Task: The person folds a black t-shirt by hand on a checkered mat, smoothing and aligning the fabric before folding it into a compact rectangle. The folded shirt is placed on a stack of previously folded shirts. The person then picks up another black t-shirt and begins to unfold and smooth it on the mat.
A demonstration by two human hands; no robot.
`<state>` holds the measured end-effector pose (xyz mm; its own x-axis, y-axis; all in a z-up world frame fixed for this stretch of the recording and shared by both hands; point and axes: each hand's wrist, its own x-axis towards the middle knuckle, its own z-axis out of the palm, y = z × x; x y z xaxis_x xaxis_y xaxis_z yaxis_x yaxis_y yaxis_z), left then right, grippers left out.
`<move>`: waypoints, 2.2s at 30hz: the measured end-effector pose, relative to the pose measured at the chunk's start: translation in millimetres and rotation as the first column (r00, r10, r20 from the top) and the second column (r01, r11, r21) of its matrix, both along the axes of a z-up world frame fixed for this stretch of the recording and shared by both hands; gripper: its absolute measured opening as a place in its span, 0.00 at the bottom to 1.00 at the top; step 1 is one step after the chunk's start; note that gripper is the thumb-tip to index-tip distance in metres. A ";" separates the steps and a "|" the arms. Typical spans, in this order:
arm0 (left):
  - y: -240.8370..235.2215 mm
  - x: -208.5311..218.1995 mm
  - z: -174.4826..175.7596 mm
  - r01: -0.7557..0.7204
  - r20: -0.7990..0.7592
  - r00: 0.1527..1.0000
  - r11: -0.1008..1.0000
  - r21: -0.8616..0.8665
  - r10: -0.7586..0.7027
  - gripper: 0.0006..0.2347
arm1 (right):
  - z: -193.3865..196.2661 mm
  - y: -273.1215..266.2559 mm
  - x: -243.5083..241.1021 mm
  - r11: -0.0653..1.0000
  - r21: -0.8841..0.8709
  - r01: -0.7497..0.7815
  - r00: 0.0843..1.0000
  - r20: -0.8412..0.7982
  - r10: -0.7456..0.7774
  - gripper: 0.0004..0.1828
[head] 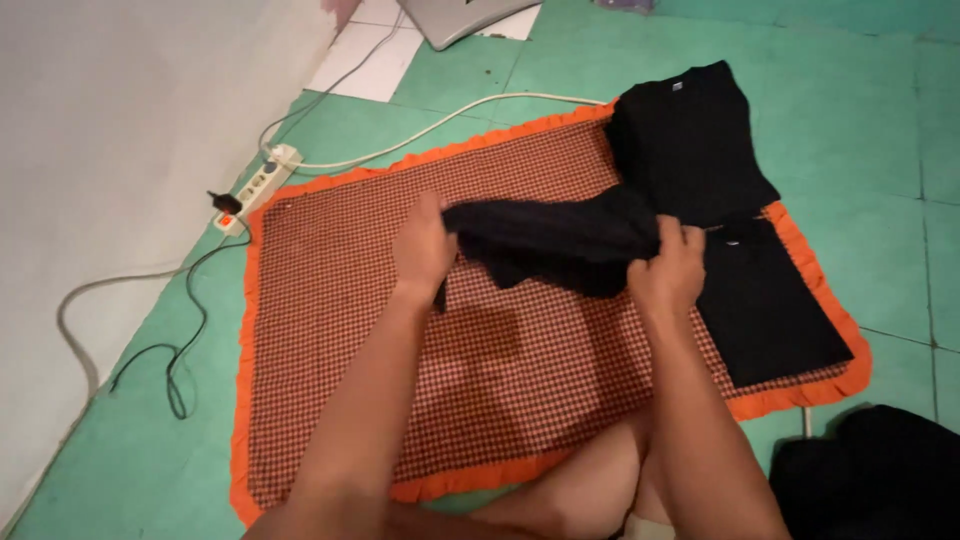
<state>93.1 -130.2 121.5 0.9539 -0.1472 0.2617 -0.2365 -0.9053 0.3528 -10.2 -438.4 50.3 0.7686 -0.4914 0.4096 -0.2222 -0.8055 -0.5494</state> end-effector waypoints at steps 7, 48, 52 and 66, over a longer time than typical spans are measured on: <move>-75.9 53.3 37.1 0.177 0.372 0.925 0.948 -0.264 -0.069 0.19 | 67.7 25.2 -35.5 0.978 -0.037 0.205 0.978 0.057 -0.203 0.29; -9.7 186.8 -112.1 -0.086 -0.170 0.982 0.594 -0.800 -0.088 0.20 | 9.3 138.0 -26.0 0.667 0.576 -0.473 0.774 -0.090 0.627 0.09; 19.2 190.0 -134.5 -0.053 -0.139 0.986 0.632 -0.773 -0.088 0.24 | -2.7 165.4 -27.0 0.603 0.579 -0.549 0.681 -0.107 0.724 0.08; 148.0 218.4 -114.3 -0.096 -0.171 0.968 0.362 -0.927 -0.181 0.28 | -4.3 328.4 -12.4 0.508 0.335 -0.794 0.417 -0.308 0.855 0.26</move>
<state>311.5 17.8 7.2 0.9981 0.0132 0.0606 -0.0611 0.0375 0.9974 -22.6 -110.0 46.0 0.8919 0.4507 -0.0364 0.3036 -0.6564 -0.6906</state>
